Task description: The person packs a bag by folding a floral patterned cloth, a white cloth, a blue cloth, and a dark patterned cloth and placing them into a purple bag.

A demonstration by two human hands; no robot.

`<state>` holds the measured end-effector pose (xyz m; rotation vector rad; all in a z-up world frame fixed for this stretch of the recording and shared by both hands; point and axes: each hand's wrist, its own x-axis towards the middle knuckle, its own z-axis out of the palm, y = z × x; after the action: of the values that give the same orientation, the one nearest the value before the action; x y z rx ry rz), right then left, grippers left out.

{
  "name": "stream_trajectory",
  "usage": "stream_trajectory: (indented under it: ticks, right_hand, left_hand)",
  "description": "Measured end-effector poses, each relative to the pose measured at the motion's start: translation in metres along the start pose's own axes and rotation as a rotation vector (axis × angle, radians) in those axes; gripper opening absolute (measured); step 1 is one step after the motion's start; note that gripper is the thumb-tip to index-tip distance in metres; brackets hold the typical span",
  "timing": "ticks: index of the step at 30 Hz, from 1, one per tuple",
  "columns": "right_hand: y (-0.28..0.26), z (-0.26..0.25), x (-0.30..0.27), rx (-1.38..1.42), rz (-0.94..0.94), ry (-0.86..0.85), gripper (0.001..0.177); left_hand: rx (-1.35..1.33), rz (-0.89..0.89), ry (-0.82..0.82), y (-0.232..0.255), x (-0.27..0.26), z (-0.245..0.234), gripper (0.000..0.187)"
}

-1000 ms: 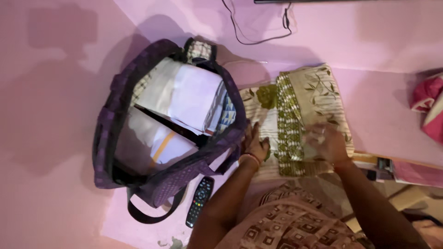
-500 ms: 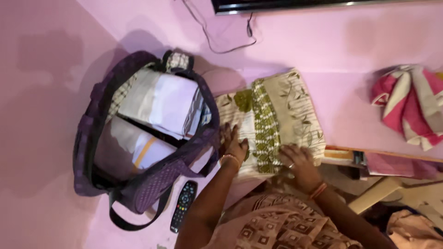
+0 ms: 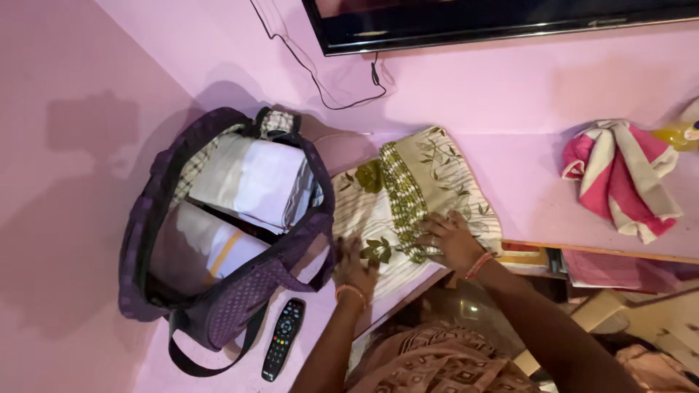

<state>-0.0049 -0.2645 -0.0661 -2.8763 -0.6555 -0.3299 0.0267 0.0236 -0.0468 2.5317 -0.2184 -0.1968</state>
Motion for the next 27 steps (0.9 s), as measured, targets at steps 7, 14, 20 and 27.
stream_trajectory:
  ticks: [7, 14, 20, 27]
  right_hand:
    - [0.051, 0.021, -0.061, 0.623, 0.613, 0.498, 0.040]
    - [0.047, 0.011, -0.078, -0.101, 0.961, 0.255, 0.067]
    - [0.053, 0.000, -0.017, 0.500, 0.981, 0.570, 0.046]
    - [-0.077, -0.009, 0.062, 0.432, 0.158, 0.532, 0.040]
  left_hand:
    - [0.173, -0.032, 0.080, -0.008, -0.058, 0.005, 0.098]
    - [0.262, 0.123, -0.080, -0.018, -0.072, 0.005, 0.094]
    - [0.196, 0.228, -0.056, -0.026, -0.071, 0.012, 0.087]
    - [-0.119, 0.445, 0.120, -0.054, -0.067, 0.015, 0.049]
